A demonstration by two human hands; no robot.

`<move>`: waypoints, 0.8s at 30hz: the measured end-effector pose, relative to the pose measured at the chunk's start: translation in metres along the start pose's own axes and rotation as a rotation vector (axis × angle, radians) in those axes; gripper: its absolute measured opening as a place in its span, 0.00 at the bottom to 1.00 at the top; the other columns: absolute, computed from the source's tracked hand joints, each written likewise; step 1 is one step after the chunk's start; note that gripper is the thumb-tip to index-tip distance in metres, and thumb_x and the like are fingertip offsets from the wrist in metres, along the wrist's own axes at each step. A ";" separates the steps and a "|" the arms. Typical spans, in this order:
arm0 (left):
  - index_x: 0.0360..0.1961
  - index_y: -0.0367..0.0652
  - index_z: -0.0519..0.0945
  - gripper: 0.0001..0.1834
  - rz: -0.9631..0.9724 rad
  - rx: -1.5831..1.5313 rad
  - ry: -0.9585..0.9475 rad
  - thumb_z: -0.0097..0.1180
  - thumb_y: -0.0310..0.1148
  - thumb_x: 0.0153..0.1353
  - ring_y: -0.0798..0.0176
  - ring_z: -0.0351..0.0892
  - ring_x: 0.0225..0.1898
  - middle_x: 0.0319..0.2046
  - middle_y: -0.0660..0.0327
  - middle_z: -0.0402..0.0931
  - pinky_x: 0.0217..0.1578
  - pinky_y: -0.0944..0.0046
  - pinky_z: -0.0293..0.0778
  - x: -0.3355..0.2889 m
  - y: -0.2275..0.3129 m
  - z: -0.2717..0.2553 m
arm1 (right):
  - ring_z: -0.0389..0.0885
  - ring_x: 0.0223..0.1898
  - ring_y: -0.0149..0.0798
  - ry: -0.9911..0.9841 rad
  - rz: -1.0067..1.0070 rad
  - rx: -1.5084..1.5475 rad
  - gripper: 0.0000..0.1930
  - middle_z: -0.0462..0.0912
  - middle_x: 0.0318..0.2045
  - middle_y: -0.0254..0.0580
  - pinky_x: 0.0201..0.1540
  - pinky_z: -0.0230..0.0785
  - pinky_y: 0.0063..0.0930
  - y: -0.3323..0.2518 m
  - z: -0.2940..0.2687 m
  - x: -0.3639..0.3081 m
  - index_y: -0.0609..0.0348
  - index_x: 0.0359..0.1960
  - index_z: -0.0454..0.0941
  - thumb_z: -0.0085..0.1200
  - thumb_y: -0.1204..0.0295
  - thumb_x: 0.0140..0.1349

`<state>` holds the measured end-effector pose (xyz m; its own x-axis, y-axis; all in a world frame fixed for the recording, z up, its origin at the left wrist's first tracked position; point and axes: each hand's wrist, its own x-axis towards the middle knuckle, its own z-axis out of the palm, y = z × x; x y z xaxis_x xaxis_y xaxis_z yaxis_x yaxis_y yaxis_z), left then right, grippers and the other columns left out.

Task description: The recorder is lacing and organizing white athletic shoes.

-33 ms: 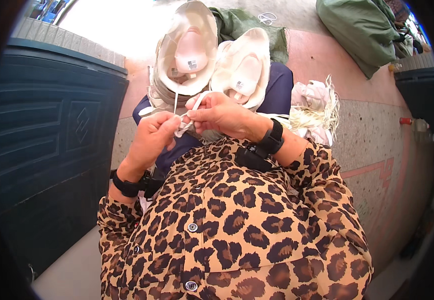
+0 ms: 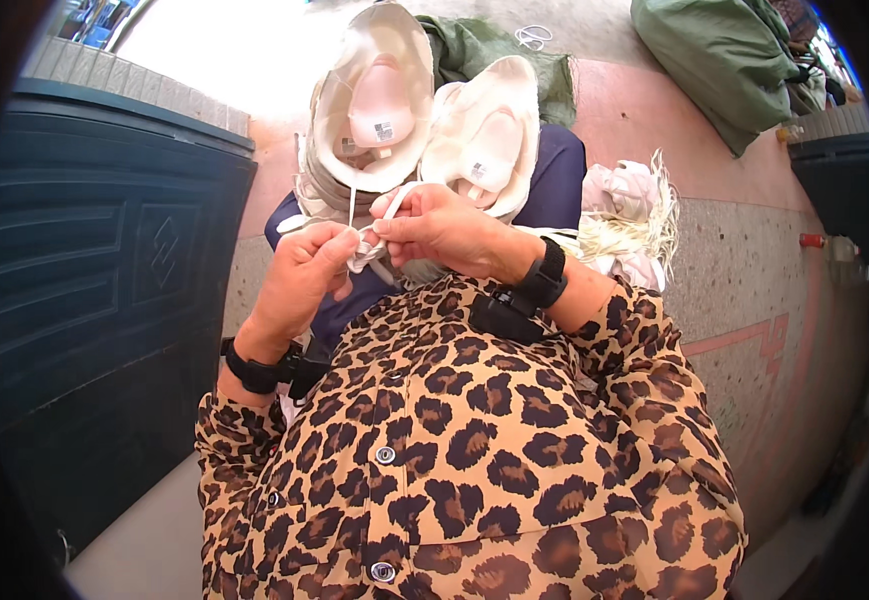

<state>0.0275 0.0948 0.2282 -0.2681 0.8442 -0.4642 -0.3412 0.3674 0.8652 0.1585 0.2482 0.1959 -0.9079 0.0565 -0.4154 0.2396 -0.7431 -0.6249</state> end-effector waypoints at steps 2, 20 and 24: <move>0.35 0.36 0.79 0.13 -0.023 -0.070 -0.013 0.52 0.36 0.63 0.78 0.65 0.19 0.21 0.70 0.70 0.21 0.76 0.63 0.000 0.002 0.001 | 0.75 0.27 0.24 0.038 0.011 -0.095 0.12 0.78 0.30 0.37 0.31 0.71 0.17 -0.003 0.003 -0.001 0.66 0.39 0.73 0.55 0.68 0.60; 0.27 0.40 0.74 0.14 0.019 -0.201 0.063 0.53 0.40 0.63 0.80 0.57 0.16 0.17 0.73 0.64 0.18 0.76 0.60 -0.001 0.003 0.005 | 0.74 0.22 0.37 0.107 -0.574 -1.078 0.06 0.74 0.20 0.43 0.27 0.66 0.28 -0.019 0.034 -0.014 0.63 0.29 0.71 0.55 0.78 0.50; 0.26 0.40 0.72 0.15 0.081 -0.247 0.188 0.54 0.40 0.62 0.79 0.55 0.14 0.16 0.72 0.62 0.16 0.75 0.59 -0.003 0.006 -0.009 | 0.74 0.25 0.45 0.095 -0.594 -1.230 0.06 0.73 0.22 0.46 0.30 0.66 0.34 -0.024 0.029 -0.023 0.63 0.31 0.70 0.50 0.80 0.50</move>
<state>0.0184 0.0915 0.2330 -0.4576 0.7712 -0.4426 -0.5141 0.1767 0.8393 0.1641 0.2460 0.2399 -0.9655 0.2379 0.1064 0.0194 0.4727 -0.8810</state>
